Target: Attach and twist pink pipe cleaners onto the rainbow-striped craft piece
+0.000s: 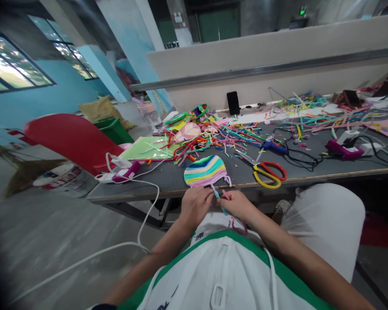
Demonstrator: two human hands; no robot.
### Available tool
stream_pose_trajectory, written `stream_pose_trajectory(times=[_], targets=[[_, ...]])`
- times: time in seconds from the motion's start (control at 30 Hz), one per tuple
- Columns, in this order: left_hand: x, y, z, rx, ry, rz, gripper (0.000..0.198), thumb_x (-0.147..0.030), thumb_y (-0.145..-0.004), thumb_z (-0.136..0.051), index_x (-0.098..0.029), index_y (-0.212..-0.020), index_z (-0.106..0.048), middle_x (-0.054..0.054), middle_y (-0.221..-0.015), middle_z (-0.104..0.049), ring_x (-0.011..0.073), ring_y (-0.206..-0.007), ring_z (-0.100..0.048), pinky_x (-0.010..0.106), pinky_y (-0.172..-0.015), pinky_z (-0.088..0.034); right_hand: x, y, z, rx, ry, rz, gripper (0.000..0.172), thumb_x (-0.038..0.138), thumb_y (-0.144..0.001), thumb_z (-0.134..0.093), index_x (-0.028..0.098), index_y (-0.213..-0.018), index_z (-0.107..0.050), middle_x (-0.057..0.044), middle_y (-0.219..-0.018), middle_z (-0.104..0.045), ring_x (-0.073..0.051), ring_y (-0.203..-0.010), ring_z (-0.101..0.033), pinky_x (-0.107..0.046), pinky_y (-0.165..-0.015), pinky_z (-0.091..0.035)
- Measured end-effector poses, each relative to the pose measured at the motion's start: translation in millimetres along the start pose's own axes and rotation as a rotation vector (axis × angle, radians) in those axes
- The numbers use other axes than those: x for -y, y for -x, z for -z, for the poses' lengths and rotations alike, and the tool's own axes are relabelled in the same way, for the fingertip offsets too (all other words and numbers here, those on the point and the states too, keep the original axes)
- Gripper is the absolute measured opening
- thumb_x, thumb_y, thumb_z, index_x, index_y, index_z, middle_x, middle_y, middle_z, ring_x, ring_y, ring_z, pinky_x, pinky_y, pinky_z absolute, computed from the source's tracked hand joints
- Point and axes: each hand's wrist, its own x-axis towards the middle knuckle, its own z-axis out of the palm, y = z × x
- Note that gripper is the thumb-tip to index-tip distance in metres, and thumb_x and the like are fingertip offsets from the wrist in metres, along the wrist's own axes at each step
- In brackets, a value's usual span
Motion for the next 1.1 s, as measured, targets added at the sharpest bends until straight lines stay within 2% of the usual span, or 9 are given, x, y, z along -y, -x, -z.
stream_pose_trajectory(times=[0.17,0.3,0.4,0.5,0.57,0.7,0.9,1.0,1.1], targets=[[1.5,4.4,5.3,-0.015,0.064,0.041,0.023,-0.028,-0.089,-0.049,-0.019,-0.095,-0.07,0.01,-0.081,-0.065,0.0224,-0.081,-0.056,0.035,-0.075,-0.035,-2.6,-1.4,-4.5,-0.012,-0.058,-0.015,0.025,0.039,-0.075,-0.057,0.016,-0.066,-0.055,0.007,-0.045,-0.038,-0.006,-0.04,-0.031,-0.02,-0.041,-0.022],[-0.5,22.2,12.9,-0.068,0.399,0.136,0.022,-0.032,-0.087,-0.054,-0.02,-0.091,-0.072,0.009,-0.082,-0.067,0.0206,-0.081,-0.057,0.032,-0.077,-0.038,-5.6,-2.3,-10.5,-0.02,-0.065,-0.017,0.024,0.037,-0.074,-0.057,0.018,-0.062,-0.053,0.007,-0.042,-0.039,-0.007,-0.039,-0.035,-0.02,-0.04,-0.025],[-1.3,45.9,7.4,0.064,0.761,0.371,0.03,-0.043,-0.083,-0.058,-0.018,-0.07,-0.07,0.004,-0.066,-0.06,0.0161,-0.066,-0.052,0.027,-0.063,-0.037,-6.7,-1.1,-12.3,-0.029,-0.022,-0.024,0.02,0.035,-0.074,-0.056,0.018,-0.065,-0.056,0.007,-0.042,-0.043,-0.008,-0.038,-0.04,-0.02,-0.04,-0.028],[-0.7,64.3,-7.2,0.229,1.205,0.795,0.042,-0.055,-0.075,-0.063,-0.014,-0.064,-0.063,-0.003,-0.05,-0.045,0.0098,-0.049,-0.041,0.024,-0.051,-0.031,-5.9,1.3,-13.5,-0.02,-0.013,-0.042,0.019,0.035,-0.076,-0.054,0.018,-0.069,-0.057,0.007,-0.042,-0.044,-0.008,-0.035,-0.04,-0.019,-0.038,-0.03],[-2.6,65.5,-16.3,0.236,1.539,0.977,0.04,-0.053,-0.072,-0.067,-0.014,-0.078,-0.064,-0.001,-0.061,-0.054,0.0099,-0.055,-0.049,0.023,-0.055,-0.036,-5.4,2.8,-15.5,-0.008,-0.016,-0.033,0.021,0.037,-0.078,-0.053,0.019,-0.07,-0.057,0.008,-0.041,-0.042,-0.008,-0.034,-0.039,-0.019,-0.037,-0.03],[-15.4,43.7,-24.3,0.18,1.974,1.029,0.034,-0.041,-0.078,-0.067,-0.018,-0.103,-0.062,0.006,-0.096,-0.065,0.0154,-0.084,-0.061,0.028,-0.075,-0.046,-8.2,6.9,-15.2,0.061,0.009,-0.011,0.028,0.043,-0.082,-0.051,0.017,-0.079,-0.062,0.008,-0.04,-0.045,-0.008,-0.033,-0.04,-0.019,-0.037,-0.03],[-26.6,10.2,-22.6,0.028,2.041,1.27,0.024,-0.024,-0.082,-0.064,-0.014,-0.104,-0.062,0.003,-0.079,-0.065,0.0119,-0.068,-0.062,0.024,-0.065,-0.049,-19.9,30.9,30.6,0.051,-0.02,0.075,0.024,0.033,-0.071,-0.069,0.016,-0.089,-0.069,-0.003,-0.078,-0.069,-0.015,-0.069,-0.061,-0.025,-0.065,-0.048],[-23.5,2.0,-12.9,-0.004,2.025,1.28,0.021,-0.019,-0.082,-0.064,-0.014,-0.102,-0.063,0.001,-0.07,-0.061,0.0099,-0.06,-0.059,0.023,-0.06,-0.049,-27.7,45.2,59.5,-0.09,-0.13,0.069,0.028,0.042,-0.075,-0.068,0.017,-0.087,-0.07,-0.005,-0.08,-0.069,-0.016,-0.073,-0.062,-0.028,-0.07,-0.049],[-19.1,-3.1,2.4,-0.007,2.073,1.226,0.019,-0.016,-0.082,-0.062,-0.014,-0.101,-0.063,0.0,-0.068,-0.06,0.0096,-0.058,-0.057,0.024,-0.06,-0.05,-36.6,51.9,71.9,-0.33,-0.445,0.114,0.032,0.05,-0.084,-0.057,0.02,-0.092,-0.066,-0.006,-0.089,-0.069,-0.015,-0.074,-0.063,-0.03,-0.075,-0.052]])
